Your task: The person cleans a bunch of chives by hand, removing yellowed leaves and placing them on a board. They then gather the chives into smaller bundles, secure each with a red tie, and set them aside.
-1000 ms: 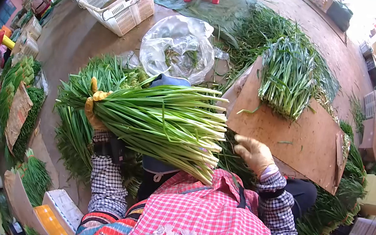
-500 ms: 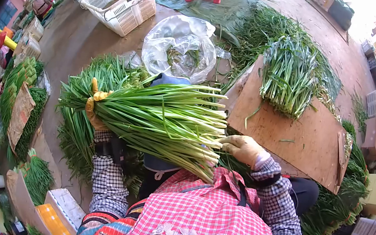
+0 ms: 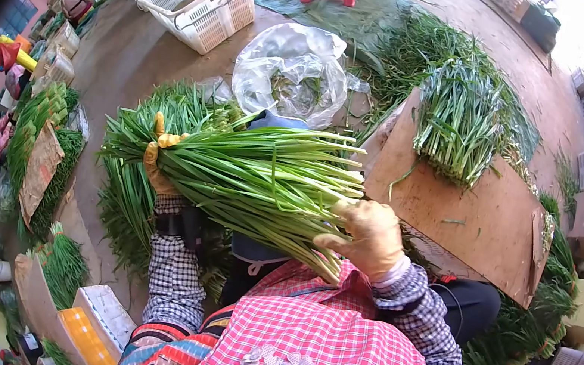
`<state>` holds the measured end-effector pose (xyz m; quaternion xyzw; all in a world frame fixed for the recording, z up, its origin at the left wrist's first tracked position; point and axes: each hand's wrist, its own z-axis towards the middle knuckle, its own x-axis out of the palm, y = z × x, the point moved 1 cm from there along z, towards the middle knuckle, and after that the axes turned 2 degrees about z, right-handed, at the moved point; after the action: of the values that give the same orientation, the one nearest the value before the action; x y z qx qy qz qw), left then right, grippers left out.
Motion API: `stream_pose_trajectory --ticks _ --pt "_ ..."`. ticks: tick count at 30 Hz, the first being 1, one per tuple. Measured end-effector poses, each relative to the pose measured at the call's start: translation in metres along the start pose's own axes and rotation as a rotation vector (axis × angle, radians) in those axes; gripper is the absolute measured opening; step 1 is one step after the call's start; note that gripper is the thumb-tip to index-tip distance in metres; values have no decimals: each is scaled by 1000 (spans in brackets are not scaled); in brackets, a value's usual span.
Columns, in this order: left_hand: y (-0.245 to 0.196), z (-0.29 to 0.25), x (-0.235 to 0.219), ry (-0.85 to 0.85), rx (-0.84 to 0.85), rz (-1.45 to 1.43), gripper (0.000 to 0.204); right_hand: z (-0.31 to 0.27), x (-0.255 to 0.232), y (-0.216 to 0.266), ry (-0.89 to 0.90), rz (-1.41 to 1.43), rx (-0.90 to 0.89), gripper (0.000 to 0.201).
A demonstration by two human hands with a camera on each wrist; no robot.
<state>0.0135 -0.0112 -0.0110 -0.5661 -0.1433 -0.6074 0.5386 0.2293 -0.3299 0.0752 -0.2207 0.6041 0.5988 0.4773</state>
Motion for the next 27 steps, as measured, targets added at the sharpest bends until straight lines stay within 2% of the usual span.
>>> stream_pose_trajectory --ticks 1,4,6,8,10,11,14,15,16,18,19,22,23,24,26,27 --pt "0 0 -1 -10 -9 2 65 0 8 -3 28 -34 -52 28" --pt "-2 -2 4 18 1 67 65 -2 21 -21 68 -25 -30 20" --pt "-2 -2 5 15 6 78 65 -13 17 -31 -36 -49 26 15" --pt "-3 -2 0 -29 4 33 65 -25 7 -44 -225 17 88 16" --pt "-2 -2 -1 -5 -4 54 65 -42 -3 -63 -219 49 207 18" --pt "-3 -3 1 1 -8 59 64 -47 -7 -66 -39 28 319 20" --pt "-1 -2 -3 17 -30 20 60 -50 -9 -47 -129 323 308 25" --pt "0 -2 1 14 -37 15 60 -42 -14 -34 -63 281 290 34" --pt "1 -2 3 13 -42 10 59 -34 -15 -23 -20 295 287 30" --pt "-1 -1 -3 11 -59 8 59 -22 15 -32 0 15 62 25" --pt "-2 0 -6 20 -60 25 59 -22 22 -34 3 -51 25 19" --pt "-5 -1 -7 31 -63 26 60 -36 43 -59 -183 585 142 16" --pt "-5 -3 -7 30 -65 16 60 -40 36 -63 -156 586 255 12" --pt "-5 -5 -8 12 -68 8 60 -46 35 -74 -189 426 294 12" --pt "-5 -8 -9 -23 -73 -12 61 -56 24 -87 -47 33 305 13" --pt "-5 -8 -8 -25 -62 5 61 -60 20 -87 -83 21 310 16"
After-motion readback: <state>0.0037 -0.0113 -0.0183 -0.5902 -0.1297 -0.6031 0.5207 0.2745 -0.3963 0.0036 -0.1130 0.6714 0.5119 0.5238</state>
